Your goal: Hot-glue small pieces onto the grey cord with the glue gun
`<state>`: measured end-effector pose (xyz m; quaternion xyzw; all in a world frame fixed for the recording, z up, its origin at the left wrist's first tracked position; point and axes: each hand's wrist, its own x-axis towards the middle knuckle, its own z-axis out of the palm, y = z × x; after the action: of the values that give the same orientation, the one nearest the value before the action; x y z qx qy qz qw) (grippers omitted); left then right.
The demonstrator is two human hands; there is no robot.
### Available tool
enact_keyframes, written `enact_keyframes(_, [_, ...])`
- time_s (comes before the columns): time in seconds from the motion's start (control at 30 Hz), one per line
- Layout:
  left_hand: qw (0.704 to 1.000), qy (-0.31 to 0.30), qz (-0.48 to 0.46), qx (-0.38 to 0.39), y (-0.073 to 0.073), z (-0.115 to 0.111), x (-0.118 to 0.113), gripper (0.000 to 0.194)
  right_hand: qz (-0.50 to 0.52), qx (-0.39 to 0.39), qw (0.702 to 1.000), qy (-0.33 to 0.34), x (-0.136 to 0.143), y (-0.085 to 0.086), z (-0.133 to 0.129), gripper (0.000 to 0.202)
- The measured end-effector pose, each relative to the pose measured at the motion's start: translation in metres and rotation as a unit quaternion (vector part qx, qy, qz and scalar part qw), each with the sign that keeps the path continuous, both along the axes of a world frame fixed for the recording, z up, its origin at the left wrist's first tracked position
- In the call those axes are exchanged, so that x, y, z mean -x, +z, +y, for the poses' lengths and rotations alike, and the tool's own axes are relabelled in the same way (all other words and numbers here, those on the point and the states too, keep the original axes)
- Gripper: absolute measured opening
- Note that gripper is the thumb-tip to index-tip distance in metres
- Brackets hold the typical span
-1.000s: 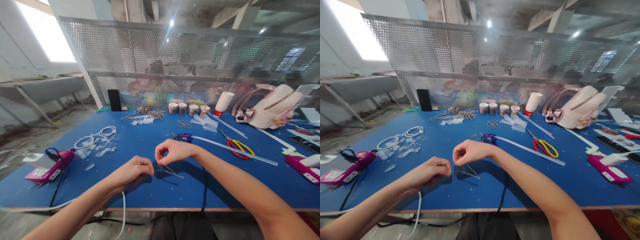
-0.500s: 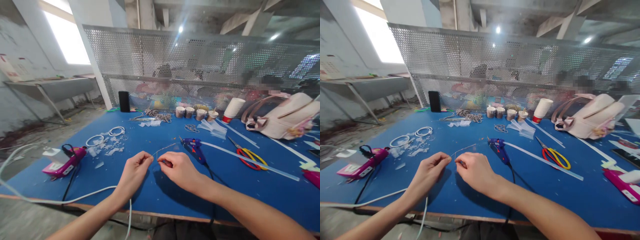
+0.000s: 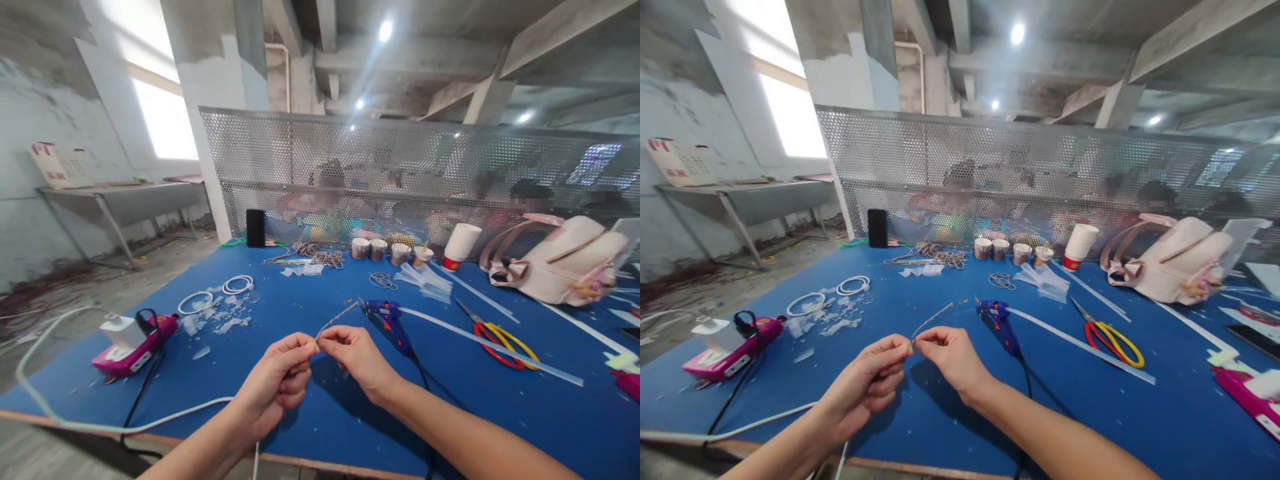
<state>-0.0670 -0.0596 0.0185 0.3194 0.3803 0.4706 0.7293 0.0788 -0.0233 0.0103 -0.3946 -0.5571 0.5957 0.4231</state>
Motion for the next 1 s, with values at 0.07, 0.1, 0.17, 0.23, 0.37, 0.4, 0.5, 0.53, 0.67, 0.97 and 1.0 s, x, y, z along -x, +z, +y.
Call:
enact_keyframes(0.07, [0.999, -0.030, -0.005, 0.014, 0.000, 0.000, 0.001, 0.025, 0.000, -0.008, 1.000, 0.019, -0.001, -0.001, 0.005, 0.017])
enact_keyframes(0.1, [0.999, -0.045, 0.000, 0.022, -0.001, 0.000, 0.001, 0.024, -0.005, -0.015, 0.999, 0.033, -0.002, -0.002, 0.009, 0.018])
enact_keyframes(0.17, [0.996, -0.082, 0.019, 0.042, -0.002, 0.001, 0.003, 0.022, -0.024, -0.036, 0.996, 0.078, -0.006, 0.001, 0.018, 0.018])
enact_keyframes(0.23, [0.989, -0.123, 0.050, 0.065, -0.003, 0.002, 0.005, 0.019, -0.056, -0.067, 0.985, 0.148, -0.012, 0.007, 0.028, 0.016])
enact_keyframes(0.37, [0.972, -0.165, 0.145, 0.081, -0.002, 0.001, 0.007, 0.014, -0.161, -0.124, 0.928, 0.312, -0.021, 0.027, 0.045, 0.012])
enact_keyframes(0.4, [0.970, -0.154, 0.169, 0.076, -0.001, 0.000, 0.007, 0.014, -0.187, -0.135, 0.913, 0.336, -0.022, 0.032, 0.048, 0.012])
enact_keyframes(0.5, [0.972, -0.088, 0.208, 0.067, 0.000, 0.000, 0.005, 0.018, -0.264, -0.189, 0.878, 0.352, -0.019, 0.044, 0.048, 0.009])
enact_keyframes(0.53, [0.974, -0.061, 0.207, 0.067, 0.001, 0.001, 0.005, 0.019, -0.291, -0.221, 0.866, 0.342, -0.017, 0.046, 0.045, 0.008])
enact_keyframes(0.67, [0.986, 0.037, 0.145, 0.067, -0.001, 0.005, 0.006, 0.020, -0.383, -0.387, 0.809, 0.220, -0.010, 0.045, 0.028, 0.009])
enact_keyframes(0.97, [0.992, 0.086, -0.076, 0.046, -0.013, 0.003, 0.005, 0.018, -0.297, -0.404, 0.865, -0.027, -0.006, 0.007, 0.000, 0.014])
enact_keyframes(1.0, [0.992, 0.083, -0.087, 0.044, -0.013, 0.002, 0.005, 0.019, -0.275, -0.373, 0.886, -0.034, -0.005, 0.005, -0.001, 0.015])
